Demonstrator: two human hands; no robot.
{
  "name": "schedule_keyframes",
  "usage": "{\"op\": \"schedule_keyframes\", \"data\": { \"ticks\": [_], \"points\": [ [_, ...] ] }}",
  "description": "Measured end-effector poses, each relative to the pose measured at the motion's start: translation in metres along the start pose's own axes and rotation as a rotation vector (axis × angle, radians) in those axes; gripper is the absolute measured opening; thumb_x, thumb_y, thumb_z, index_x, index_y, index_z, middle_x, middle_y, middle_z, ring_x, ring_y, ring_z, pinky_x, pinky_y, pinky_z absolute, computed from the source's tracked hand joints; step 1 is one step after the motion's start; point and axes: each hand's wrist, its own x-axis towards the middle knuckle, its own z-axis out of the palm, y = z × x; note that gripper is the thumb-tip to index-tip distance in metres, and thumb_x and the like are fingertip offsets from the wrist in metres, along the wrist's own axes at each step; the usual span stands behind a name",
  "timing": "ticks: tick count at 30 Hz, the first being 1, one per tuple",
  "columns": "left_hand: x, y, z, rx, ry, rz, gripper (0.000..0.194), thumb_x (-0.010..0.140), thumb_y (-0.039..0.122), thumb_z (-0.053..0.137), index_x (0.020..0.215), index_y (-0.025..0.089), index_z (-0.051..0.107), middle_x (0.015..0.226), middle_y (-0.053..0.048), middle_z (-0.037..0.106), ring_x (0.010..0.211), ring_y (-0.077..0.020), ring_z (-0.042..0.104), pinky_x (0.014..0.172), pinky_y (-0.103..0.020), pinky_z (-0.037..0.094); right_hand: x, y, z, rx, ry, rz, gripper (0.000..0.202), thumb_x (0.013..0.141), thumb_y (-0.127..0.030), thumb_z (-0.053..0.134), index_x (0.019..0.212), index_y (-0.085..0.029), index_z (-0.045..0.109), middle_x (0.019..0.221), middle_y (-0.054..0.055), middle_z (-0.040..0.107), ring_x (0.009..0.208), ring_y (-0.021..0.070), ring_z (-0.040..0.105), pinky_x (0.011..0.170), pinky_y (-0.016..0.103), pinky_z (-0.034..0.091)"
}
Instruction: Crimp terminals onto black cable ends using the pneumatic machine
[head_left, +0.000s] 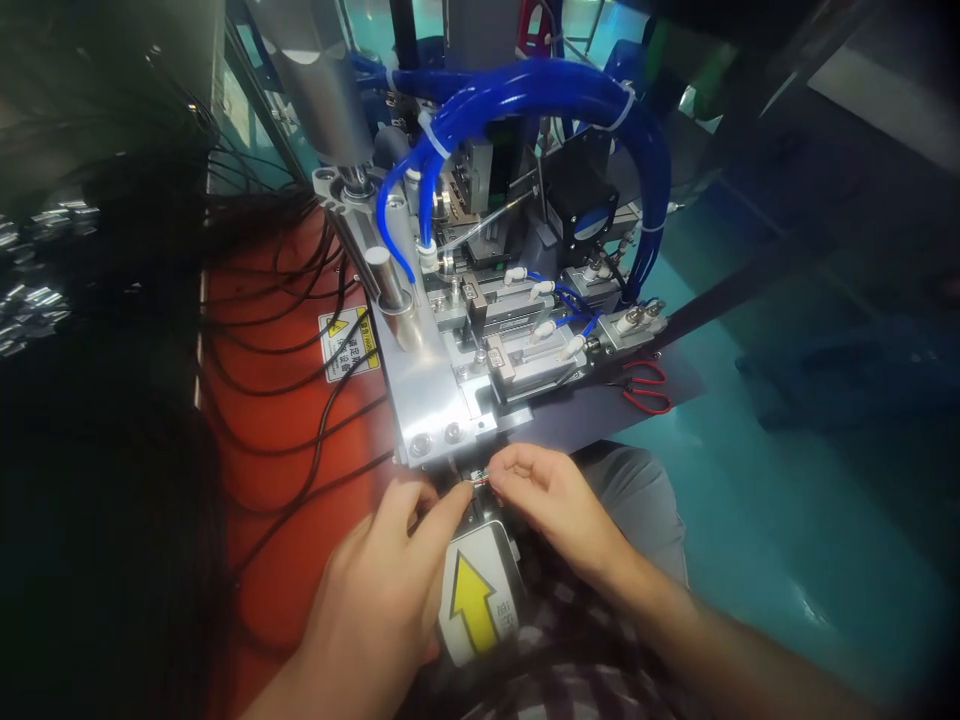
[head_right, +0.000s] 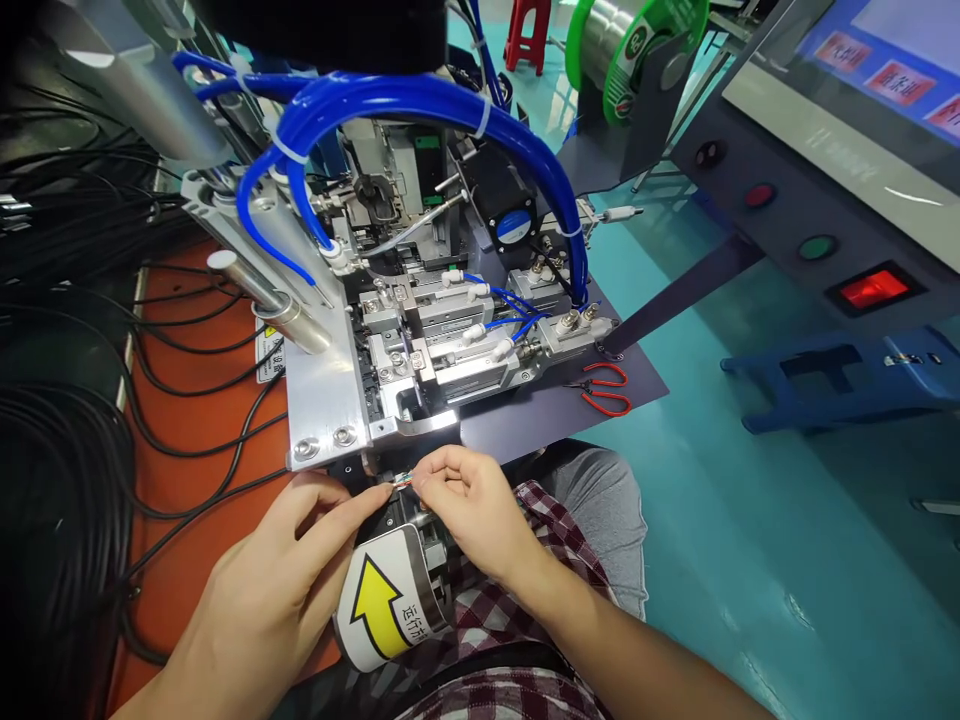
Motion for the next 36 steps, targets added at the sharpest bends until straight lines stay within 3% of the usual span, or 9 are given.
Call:
{"op": "schedule_keyframes", "data": {
  "ticks": [7,11,14,18,22,31,36],
  "points": [
    [-0.001,-0.002,-0.002,0.01,0.002,0.01,0.044,0.088,0.014,0.037,0.127,0.028,0.051,0.094,-0.003,0.053,0.06,-0.0146,0.057,0.055,-0.028,0.051,0.0,0.01,-0.003,-0.2,0.038,-0.194,0.014,0.087,-0.031,0.056,0.082,-0.018,0.056,0.063,-0.004,0.048,0.05,0.0094,0.039,0.046,0.024,0.03],
    [0.0,0.0,-0.005,0.016,-0.023,0.01,0.046,0.087,0.013,0.037,0.129,0.028,0.049,0.094,-0.003,0.053,0.061,-0.0141,0.058,0.055,-0.027,0.051,0.001,0.015,-0.008,-0.14,0.012,-0.092,0.022,0.092,-0.037,0.048,0.085,-0.018,0.054,0.065,-0.005,0.046,0.046,0.0079,0.039,0.046,0.024,0.033],
    [0.0,0.0,-0.006,0.013,-0.014,0.021,0.045,0.088,0.014,0.037,0.128,0.027,0.051,0.094,-0.003,0.053,0.062,-0.0146,0.059,0.055,-0.026,0.051,0.005,0.014,-0.008,-0.209,-0.012,-0.124,0.031,0.097,-0.041,0.04,0.077,-0.019,0.05,0.063,-0.005,0.044,0.049,0.0093,0.04,0.05,0.025,0.034],
    [0.0,-0.001,-0.01,-0.049,-0.045,-0.012,0.043,0.089,0.017,0.038,0.126,0.03,0.056,0.102,-0.004,0.056,0.071,-0.0152,0.062,0.058,-0.024,0.052,0.009,0.013,-0.002,-0.34,-0.017,-0.228,0.034,0.096,-0.037,0.043,0.066,-0.021,0.038,0.063,-0.005,0.036,0.059,0.0114,0.036,0.055,0.026,0.032],
    [0.0,-0.003,-0.013,-0.092,-0.021,-0.03,0.039,0.092,0.015,0.037,0.122,0.026,0.059,0.109,-0.005,0.059,0.084,-0.0143,0.065,0.069,-0.02,0.053,0.011,0.016,0.002,-0.252,-0.002,-0.301,0.027,0.094,-0.031,0.044,0.069,-0.02,0.042,0.067,-0.004,0.038,0.063,0.0125,0.038,0.058,0.026,0.034],
    [0.016,-0.008,-0.021,-0.048,0.066,0.188,0.031,0.093,0.008,0.038,0.104,0.015,0.065,0.097,-0.007,0.066,0.084,-0.0131,0.067,0.073,-0.019,0.053,0.007,0.01,-0.001,-0.524,0.057,-0.456,0.022,0.094,-0.023,0.044,0.072,-0.021,0.043,0.065,-0.003,0.042,0.059,0.0136,0.041,0.057,0.028,0.032],
    [0.012,-0.012,-0.019,-0.007,0.054,0.215,0.03,0.092,0.007,0.038,0.108,0.014,0.062,0.102,-0.009,0.065,0.09,-0.0154,0.065,0.076,-0.022,0.054,0.006,0.008,0.001,-0.627,0.096,-0.52,0.023,0.093,-0.022,0.044,0.071,-0.021,0.043,0.066,-0.002,0.044,0.061,0.0143,0.042,0.059,0.029,0.033]
  ]
}}
